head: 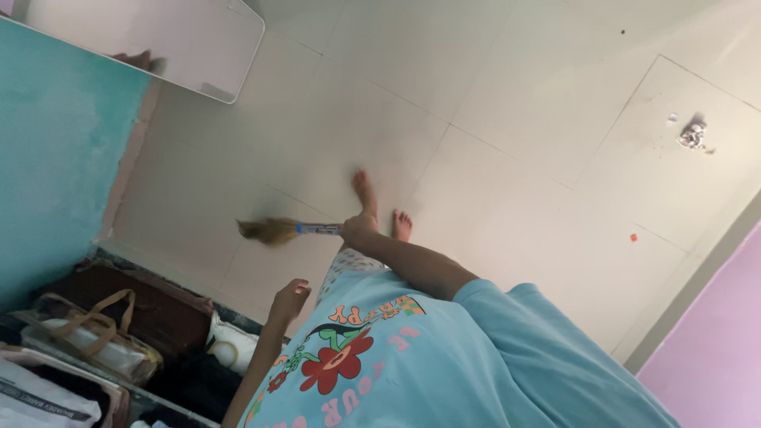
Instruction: The person sweeps the floor using a broom and a dustpan, collecting debris from the edges of the room and near boxes.
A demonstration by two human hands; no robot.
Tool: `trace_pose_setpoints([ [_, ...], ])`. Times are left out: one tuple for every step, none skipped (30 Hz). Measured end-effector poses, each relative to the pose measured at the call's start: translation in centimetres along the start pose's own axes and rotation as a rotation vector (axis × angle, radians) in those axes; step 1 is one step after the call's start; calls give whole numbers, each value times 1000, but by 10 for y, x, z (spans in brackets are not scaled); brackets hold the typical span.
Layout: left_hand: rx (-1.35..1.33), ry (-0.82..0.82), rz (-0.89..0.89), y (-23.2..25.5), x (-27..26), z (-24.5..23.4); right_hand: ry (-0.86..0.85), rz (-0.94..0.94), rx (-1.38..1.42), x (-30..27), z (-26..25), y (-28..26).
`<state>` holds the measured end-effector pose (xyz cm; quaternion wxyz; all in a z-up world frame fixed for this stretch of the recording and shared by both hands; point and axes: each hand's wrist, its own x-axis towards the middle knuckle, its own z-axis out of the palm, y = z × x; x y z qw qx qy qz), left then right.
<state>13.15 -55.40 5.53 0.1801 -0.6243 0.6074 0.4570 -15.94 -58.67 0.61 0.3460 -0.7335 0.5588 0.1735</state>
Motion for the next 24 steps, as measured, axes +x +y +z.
trace_pose_setpoints([
  [-3, 13, 8, 5, 7, -4, -28, 12, 66, 6, -10, 5],
  [-7, 26, 15, 10, 15, -10, -56, 24, 131, 12, -21, 10],
  [-13, 36, 20, 13, 19, -13, -47, 88, 161, 15, -29, 20],
  [-29, 27, 2, 15, 24, -18, -37, 152, 192, 17, -38, 35],
  [-47, 17, -11, 19, 34, -23, -27, 220, 219, 19, -48, 58],
  [-66, 6, -25, 23, 43, -28, -16, 288, 245, 22, -57, 83],
  [-29, 7, -11, 29, 53, -31, -7, 362, 268, 24, -65, 112],
  [7, 8, 2, 33, 64, -39, 3, 437, 291, 26, -72, 139],
  [41, 4, 14, 39, 74, -44, 30, 516, 380, 28, -76, 165],
  [55, -6, 23, 46, 87, -51, 59, 595, 469, 28, -78, 192],
  [70, -13, 27, 51, 97, -60, 166, 651, 547, 27, -80, 218],
  [84, -19, 32, 59, 107, -66, 274, 704, 623, 24, -82, 244],
  [52, -27, 10, 65, 117, -74, 237, 825, 796, 24, -85, 268],
  [19, -36, -13, 72, 128, -83, 196, 945, 968, 18, -88, 295],
  [-8, -40, -32, 80, 143, -97, 336, 862, 933, 11, -93, 319],
  [-31, -11, -28, 88, 154, -109, 367, 978, 1058, 5, -102, 344],
  [-51, 19, -24, 95, 163, -120, 337, 1004, 1019, -1, -113, 368],
  [-70, 49, -20, 104, 174, -129, 257, 1012, 831, -2, -129, 393],
  [-85, 55, -28, 113, 189, -140, 352, 1161, 1003, 4, -142, 406],
  [-100, 62, -36, 123, 204, -151, 450, 1309, 1175, 2, -160, 427],
  [-106, 67, -46, 128, 215, -163, 522, 1324, 1185, 8, -175, 439],
  [-91, 73, -52, 133, 222, -171, 595, 1339, 1193, 21, -186, 440],
  [-74, 78, -55, 140, 231, -178, 656, 1308, 1157, 35, -190, 431],
  [-57, 82, -58, 147, 239, -184, 715, 1276, 1120, 46, -194, 423],
])
